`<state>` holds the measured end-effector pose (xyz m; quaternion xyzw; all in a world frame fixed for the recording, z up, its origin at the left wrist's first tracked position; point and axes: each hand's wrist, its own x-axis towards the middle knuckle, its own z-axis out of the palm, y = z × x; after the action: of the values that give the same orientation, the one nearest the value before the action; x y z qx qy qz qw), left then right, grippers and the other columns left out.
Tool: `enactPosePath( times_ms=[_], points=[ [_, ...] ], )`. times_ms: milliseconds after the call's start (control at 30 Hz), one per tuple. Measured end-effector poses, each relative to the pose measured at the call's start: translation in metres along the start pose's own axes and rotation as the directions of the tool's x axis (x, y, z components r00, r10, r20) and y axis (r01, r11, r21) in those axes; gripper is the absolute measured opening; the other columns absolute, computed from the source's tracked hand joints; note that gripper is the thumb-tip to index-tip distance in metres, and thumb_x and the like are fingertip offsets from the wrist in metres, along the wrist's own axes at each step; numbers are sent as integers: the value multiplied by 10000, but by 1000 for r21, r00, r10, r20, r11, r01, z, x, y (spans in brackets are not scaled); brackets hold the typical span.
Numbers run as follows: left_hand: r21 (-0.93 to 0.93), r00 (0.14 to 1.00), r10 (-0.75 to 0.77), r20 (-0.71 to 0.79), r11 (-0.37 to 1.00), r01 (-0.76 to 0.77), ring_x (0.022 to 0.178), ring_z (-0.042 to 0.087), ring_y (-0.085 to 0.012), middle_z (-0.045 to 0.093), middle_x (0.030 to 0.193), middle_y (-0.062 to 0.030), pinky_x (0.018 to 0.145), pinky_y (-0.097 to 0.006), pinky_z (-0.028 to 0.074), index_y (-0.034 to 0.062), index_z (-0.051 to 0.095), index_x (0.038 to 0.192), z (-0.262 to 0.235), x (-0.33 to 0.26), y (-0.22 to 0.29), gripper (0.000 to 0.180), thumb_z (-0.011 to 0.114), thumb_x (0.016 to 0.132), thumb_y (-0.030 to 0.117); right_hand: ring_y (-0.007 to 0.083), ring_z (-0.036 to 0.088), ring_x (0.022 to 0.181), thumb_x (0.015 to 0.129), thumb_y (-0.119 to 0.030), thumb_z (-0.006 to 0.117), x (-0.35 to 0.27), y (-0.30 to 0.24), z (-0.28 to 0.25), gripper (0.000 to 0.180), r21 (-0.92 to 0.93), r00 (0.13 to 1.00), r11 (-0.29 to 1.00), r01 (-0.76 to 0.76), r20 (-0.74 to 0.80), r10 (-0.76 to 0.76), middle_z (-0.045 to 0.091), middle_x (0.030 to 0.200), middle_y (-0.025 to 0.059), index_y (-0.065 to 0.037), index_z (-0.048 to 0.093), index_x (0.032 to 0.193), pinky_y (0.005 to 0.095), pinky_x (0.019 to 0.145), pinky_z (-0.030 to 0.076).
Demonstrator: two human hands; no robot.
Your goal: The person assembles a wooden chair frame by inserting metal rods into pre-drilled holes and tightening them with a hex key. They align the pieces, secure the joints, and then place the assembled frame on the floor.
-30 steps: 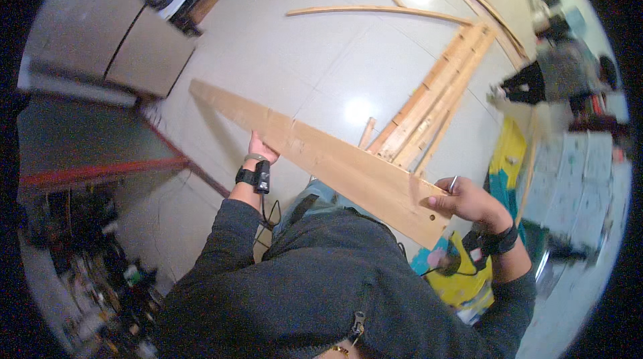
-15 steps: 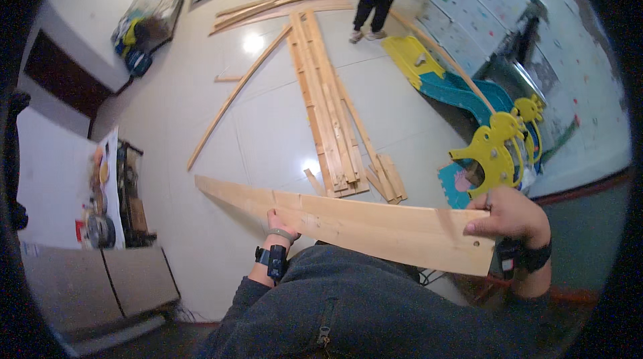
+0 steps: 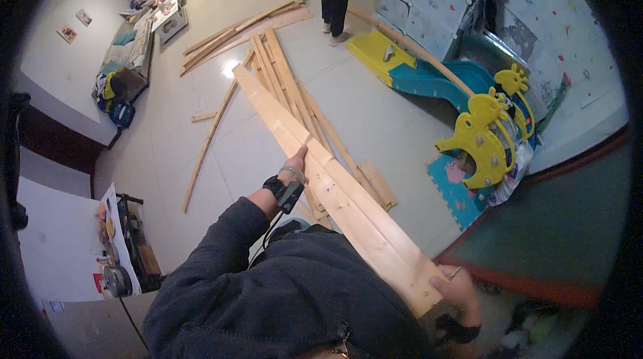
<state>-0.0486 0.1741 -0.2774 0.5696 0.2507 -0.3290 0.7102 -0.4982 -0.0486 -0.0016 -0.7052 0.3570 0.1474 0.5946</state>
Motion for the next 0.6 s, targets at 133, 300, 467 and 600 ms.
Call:
enactPosePath(
  times_ms=[133,300,467,600],
  points=[
    [267,966,15,-260,962,57,1049,607,-297,616,1200,-214,870,-387,474,-101,569,1189,50,30,44,761,758,770,506,103,601,777,884,-174,630,41,13,39,285,249,996,965,-79,-24,87,680,887,48,59,662,1044,276,714,489],
    [442,979,-74,-189,884,152,1088,593,-317,603,1244,-190,863,-420,478,-53,565,1238,57,98,93,782,642,825,606,110,600,745,890,-193,617,103,-3,86,298,325,992,945,-19,-114,59,675,887,49,59,660,1042,261,685,484],
    [545,980,-137,-145,815,195,913,648,-292,659,1084,-216,780,-391,501,-82,605,1125,0,223,154,754,729,763,567,103,568,700,888,-221,595,196,-28,187,226,237,982,966,-102,-132,136,651,791,17,-25,699,929,306,621,479],
    [589,956,14,-292,790,169,1065,627,-357,662,1078,-261,874,-409,490,-74,662,1048,-41,312,211,770,635,789,651,103,526,621,860,-296,636,268,-81,278,297,-27,935,986,-167,-320,150,571,616,81,-3,684,851,367,582,464]
  ],
)
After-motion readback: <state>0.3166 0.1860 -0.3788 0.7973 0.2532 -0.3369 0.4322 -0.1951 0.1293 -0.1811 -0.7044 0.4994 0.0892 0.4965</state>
